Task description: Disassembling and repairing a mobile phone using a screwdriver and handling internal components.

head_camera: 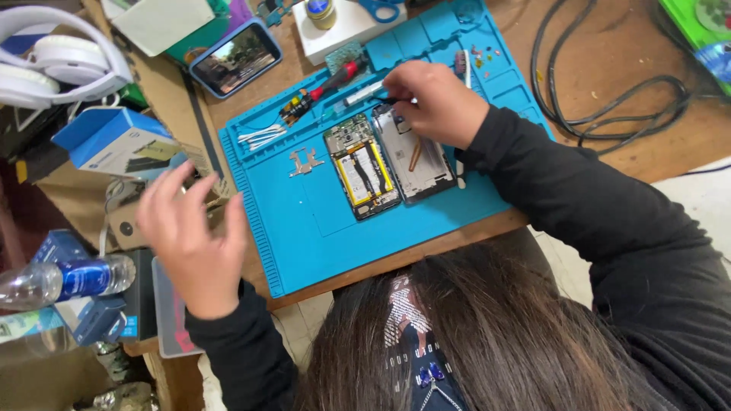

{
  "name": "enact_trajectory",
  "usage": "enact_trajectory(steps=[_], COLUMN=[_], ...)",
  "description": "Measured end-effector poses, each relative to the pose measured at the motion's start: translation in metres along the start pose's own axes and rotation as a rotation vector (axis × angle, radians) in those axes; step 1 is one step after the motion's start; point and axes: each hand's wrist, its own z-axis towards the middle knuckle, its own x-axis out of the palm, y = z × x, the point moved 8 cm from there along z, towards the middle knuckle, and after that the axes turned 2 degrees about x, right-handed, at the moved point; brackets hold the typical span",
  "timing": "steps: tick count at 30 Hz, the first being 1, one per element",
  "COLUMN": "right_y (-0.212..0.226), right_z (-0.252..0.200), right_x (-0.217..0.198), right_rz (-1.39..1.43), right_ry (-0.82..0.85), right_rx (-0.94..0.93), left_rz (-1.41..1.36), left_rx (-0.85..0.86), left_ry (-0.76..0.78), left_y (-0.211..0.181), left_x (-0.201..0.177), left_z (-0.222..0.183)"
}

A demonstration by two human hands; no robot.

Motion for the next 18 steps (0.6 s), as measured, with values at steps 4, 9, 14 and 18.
enact_trajectory(steps=[4,9,14,18], right_y=[0.003,-0.013,-0.01,-0.007], right_z=[0.001,0.0,0.004,0.005], right_x=[0.008,0.022,0.024,0.025], right_rz=[0.001,0.057,0.074,0.146], right_ry=[0.02,0.016,0.011,0.036], right_rx=[-0.006,0.068,0.062,0.046], left_rz=[-0.045,-0.361,-0.674,-0.614], left_rx=[0.297,0.688,0.866,0.869], left_ry=[0.337,0.225,0.221,0.236], left_y=[-0.042,-0.108,-0.181,-0.185], left_x=[0.064,0.148,0.156,0.164], left_z=[0.044,0.015,-0.029,-0.045])
